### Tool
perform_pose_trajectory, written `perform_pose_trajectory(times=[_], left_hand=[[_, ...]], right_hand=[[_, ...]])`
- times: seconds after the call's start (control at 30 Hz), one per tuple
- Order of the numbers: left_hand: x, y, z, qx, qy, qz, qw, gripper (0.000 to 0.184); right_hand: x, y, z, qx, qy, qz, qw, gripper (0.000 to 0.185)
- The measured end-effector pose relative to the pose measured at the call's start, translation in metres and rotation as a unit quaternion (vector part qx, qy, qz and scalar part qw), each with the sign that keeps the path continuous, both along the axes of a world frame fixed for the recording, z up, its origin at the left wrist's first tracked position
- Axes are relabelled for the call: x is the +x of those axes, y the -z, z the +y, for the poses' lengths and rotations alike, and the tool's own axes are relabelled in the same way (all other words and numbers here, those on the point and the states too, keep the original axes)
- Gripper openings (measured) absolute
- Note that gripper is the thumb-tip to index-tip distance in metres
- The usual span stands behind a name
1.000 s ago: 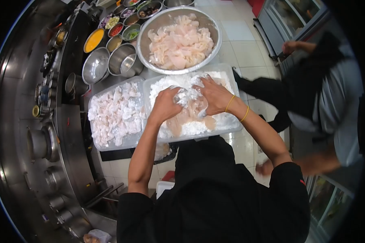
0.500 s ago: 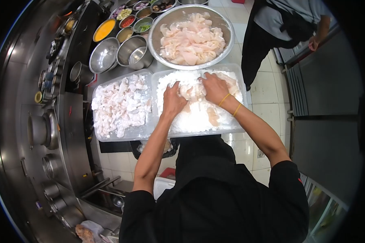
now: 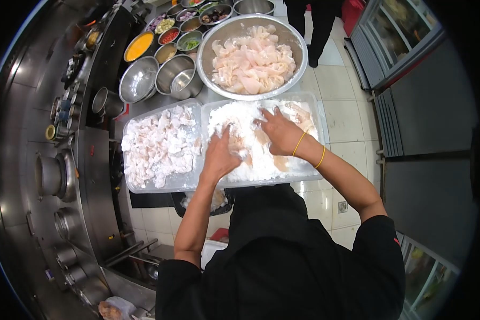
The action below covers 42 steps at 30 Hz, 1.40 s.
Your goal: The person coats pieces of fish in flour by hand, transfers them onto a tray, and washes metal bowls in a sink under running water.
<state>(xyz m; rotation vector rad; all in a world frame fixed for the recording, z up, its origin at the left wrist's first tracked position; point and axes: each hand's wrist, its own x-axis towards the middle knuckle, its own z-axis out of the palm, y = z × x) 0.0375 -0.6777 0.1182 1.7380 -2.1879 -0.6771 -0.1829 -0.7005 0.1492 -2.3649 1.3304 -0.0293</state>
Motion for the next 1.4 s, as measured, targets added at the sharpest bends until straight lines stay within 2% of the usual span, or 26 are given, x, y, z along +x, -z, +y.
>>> perform_pose_trajectory(times=[0.07,0.1,0.13,0.17,0.3,0.4,0.47,0.6,0.63,0.73,0.77,0.87,0.9,0.93,1.0,1.03,1.13,1.17,1.23,1.27,1.3,1.4], left_hand=[[-0.009,0.014,-0.005,0.009,0.022,-0.018,1.000,0.087],[-0.014,0.022,-0.008,0.010,0.022,-0.029,0.999,0.085],[-0.018,0.029,-0.013,0.011,0.022,-0.039,0.999,0.084],[-0.022,0.032,-0.018,-0.018,-0.005,0.010,1.000,0.077],[-0.021,0.020,-0.031,-0.003,-0.038,0.178,0.983,0.065],[-0.015,-0.001,-0.023,0.028,-0.045,0.265,0.963,0.068],[-0.005,-0.007,-0.013,0.017,-0.021,0.168,0.985,0.073],[-0.010,-0.025,0.006,0.074,0.001,-0.063,0.995,0.082],[-0.011,-0.009,0.005,0.083,-0.003,-0.069,0.994,0.086],[-0.011,0.030,-0.007,0.046,-0.006,-0.007,0.999,0.088],[-0.015,0.033,-0.012,0.034,-0.029,-0.004,0.999,0.082],[-0.010,0.029,-0.027,0.025,-0.062,0.161,0.985,0.070],[-0.008,0.029,-0.028,-0.030,-0.063,0.193,0.979,0.060],[-0.004,0.030,-0.027,-0.018,-0.065,0.198,0.978,0.061],[-0.004,-0.016,-0.016,0.012,-0.067,0.208,0.976,0.062],[0.000,-0.027,-0.012,0.046,-0.067,0.160,0.984,0.067],[0.009,-0.008,-0.002,0.057,-0.018,0.034,0.998,0.073],[0.007,0.005,0.002,0.025,0.007,0.013,1.000,0.082],[-0.004,0.024,0.001,0.015,0.023,-0.048,0.998,0.087],[-0.010,0.031,0.000,0.009,0.029,-0.078,0.997,0.090],[-0.018,0.034,-0.002,-0.018,0.018,-0.084,0.996,0.091],[-0.029,0.029,-0.014,0.022,-0.047,0.024,0.998,0.079]], right_hand=[[0.009,-0.011,0.003,0.016,-0.008,0.041,0.999,0.083],[0.014,-0.003,0.000,0.003,-0.059,0.099,0.993,0.088],[0.016,0.001,0.000,-0.001,-0.030,0.104,0.994,0.088],[0.020,-0.002,0.005,-0.004,-0.002,0.108,0.994,0.087],[0.023,-0.012,0.012,0.027,0.067,0.084,0.994,0.088],[0.016,-0.015,0.011,0.015,0.072,0.045,0.996,0.083],[0.009,-0.021,0.009,0.020,0.070,0.017,0.997,0.082],[0.025,-0.008,0.010,0.001,0.052,0.084,0.995,0.100],[0.032,0.008,0.010,-0.014,0.045,0.112,0.993,0.109],[0.044,0.029,0.002,-0.043,0.015,0.153,0.987,0.106],[0.045,0.039,0.000,-0.077,0.035,0.120,0.989,0.088],[0.039,0.045,-0.017,-0.015,0.056,0.040,0.998,0.068],[0.035,0.044,-0.018,-0.053,0.065,-0.010,0.996,0.055],[0.029,0.044,-0.021,-0.037,0.067,-0.009,0.997,0.055],[0.018,0.026,-0.026,0.000,0.072,-0.005,0.997,0.054],[0.012,0.022,-0.024,0.009,0.077,-0.033,0.996,0.052],[0.010,0.000,-0.009,-0.014,0.059,0.015,0.998,0.060],[0.012,0.003,-0.003,-0.051,0.064,0.041,0.996,0.064],[0.020,0.018,0.005,-0.123,0.071,0.091,0.986,0.071],[0.024,0.025,0.003,-0.102,0.071,0.089,0.988,0.073],[0.029,0.032,0.001,-0.081,0.071,0.088,0.990,0.075],[0.033,0.047,-0.011,-0.071,0.087,0.032,0.993,0.072]])
